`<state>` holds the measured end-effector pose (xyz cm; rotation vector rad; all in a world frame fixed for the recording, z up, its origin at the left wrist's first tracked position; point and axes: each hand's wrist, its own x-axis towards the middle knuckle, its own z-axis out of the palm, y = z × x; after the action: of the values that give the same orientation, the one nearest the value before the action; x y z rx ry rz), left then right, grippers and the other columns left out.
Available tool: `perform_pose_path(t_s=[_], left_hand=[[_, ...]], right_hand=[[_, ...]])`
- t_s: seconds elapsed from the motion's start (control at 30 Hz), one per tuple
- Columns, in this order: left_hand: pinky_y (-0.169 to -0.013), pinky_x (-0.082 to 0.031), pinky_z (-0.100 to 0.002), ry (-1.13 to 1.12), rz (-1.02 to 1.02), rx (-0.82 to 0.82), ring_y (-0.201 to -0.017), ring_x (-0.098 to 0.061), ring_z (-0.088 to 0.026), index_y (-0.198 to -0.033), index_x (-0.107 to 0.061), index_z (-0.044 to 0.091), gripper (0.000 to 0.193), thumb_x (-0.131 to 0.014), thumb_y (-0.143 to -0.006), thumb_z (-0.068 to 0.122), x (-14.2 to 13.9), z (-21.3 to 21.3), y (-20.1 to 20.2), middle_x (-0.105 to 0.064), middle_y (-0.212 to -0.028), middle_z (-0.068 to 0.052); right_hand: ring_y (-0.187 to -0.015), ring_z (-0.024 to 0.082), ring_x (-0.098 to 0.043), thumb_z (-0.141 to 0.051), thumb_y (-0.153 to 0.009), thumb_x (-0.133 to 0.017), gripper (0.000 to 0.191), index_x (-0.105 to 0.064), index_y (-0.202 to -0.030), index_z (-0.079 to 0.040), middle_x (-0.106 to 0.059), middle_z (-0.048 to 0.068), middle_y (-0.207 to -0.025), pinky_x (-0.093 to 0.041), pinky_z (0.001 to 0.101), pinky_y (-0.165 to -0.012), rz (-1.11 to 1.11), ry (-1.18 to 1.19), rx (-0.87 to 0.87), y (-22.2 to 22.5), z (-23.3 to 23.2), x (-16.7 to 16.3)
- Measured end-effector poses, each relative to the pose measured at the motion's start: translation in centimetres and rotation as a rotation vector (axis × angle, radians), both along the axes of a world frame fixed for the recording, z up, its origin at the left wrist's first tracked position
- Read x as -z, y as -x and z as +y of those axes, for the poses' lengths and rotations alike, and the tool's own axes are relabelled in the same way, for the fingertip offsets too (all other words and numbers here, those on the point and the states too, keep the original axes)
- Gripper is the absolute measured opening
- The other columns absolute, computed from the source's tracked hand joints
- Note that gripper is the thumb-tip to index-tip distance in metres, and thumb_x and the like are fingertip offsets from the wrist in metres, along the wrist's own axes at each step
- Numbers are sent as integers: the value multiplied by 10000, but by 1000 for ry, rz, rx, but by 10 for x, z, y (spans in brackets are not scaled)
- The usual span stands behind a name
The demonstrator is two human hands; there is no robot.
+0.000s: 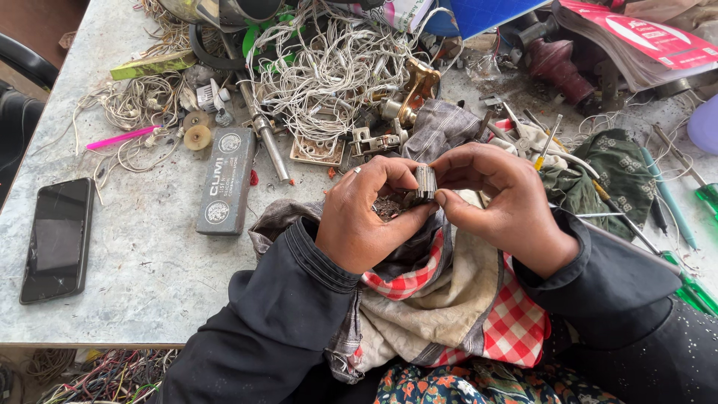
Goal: The person disassembles a small electrical component, likely a starter solenoid, using a hammer, screwdriver, and pliers. They remove metal plates and copper coils, then reassemble the unit on a cluttered workbench.
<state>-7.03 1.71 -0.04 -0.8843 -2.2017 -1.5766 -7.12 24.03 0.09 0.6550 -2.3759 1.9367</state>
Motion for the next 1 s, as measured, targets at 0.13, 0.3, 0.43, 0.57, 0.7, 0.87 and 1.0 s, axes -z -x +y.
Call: perform_pose_path(t_s=[0.13,0.3,0.43,0.57,0.7,0.87,1.0], left_hand=[[-889,-630,-291,-111,-199,90,-1007,-748,-145,-1071,-581,53,351,-862,-860,49,5,0,4,-724,-1139,-79],[-930,-608,-272,-381,-505,227,-1054,-690,-98,-1195,-533,57,445,-830,-868,7,14,-2,15,-661,-1135,-49],[-935,-565,-250,-446,-630,266,-1045,-669,-92,-1367,-527,43,568,-805,-873,9,18,-9,25,-680,-1156,-49],[-984,-558,-268,-611,-780,321,-1067,-674,-119,-1431,-555,-35,565,-781,-915,-8,21,-12,28,-689,-1190,-74],[-984,-558,-285,-660,-765,324,-1078,-670,-139,-1405,-546,-33,544,-782,-915,-6,23,-12,30,-689,-1200,-105],[-1012,-568,-304,-723,-700,401,-1135,-664,-156,-1359,-519,-2,518,-780,-911,-10,23,-14,30,-670,-1283,-105],[-1013,-558,-299,-764,-698,440,-1144,-660,-149,-1404,-526,7,544,-783,-924,-9,21,-16,31,-664,-1268,-101]], right_hand=[[-1112,129,-669,-44,-934,-689,329,-628,-1245,45,-686,78,-1177,-562,311,-1007,-87,63,-70,4,0,-1],[-1136,159,-685,-75,-983,-670,306,-643,-1277,6,-676,84,-1191,-571,315,-978,-19,-14,-105,5,4,-13],[-974,220,-735,-82,-954,-710,197,-725,-1148,-50,-724,97,-1095,-588,327,-843,320,-559,201,3,20,-30],[-902,320,-708,-184,-984,-692,161,-761,-1075,-69,-733,128,-1061,-554,406,-797,353,-892,431,-1,47,-45],[-849,374,-713,-401,-965,-685,322,-784,-1006,-97,-746,150,-915,-549,487,-786,161,-1258,548,-2,67,-44],[-850,393,-720,-600,-923,-659,531,-793,-905,-87,-750,185,-863,-564,502,-793,-121,-1442,464,16,68,-23],[-879,392,-716,-569,-888,-666,498,-790,-919,-88,-752,195,-861,-563,509,-802,-110,-1425,437,22,65,-17]])
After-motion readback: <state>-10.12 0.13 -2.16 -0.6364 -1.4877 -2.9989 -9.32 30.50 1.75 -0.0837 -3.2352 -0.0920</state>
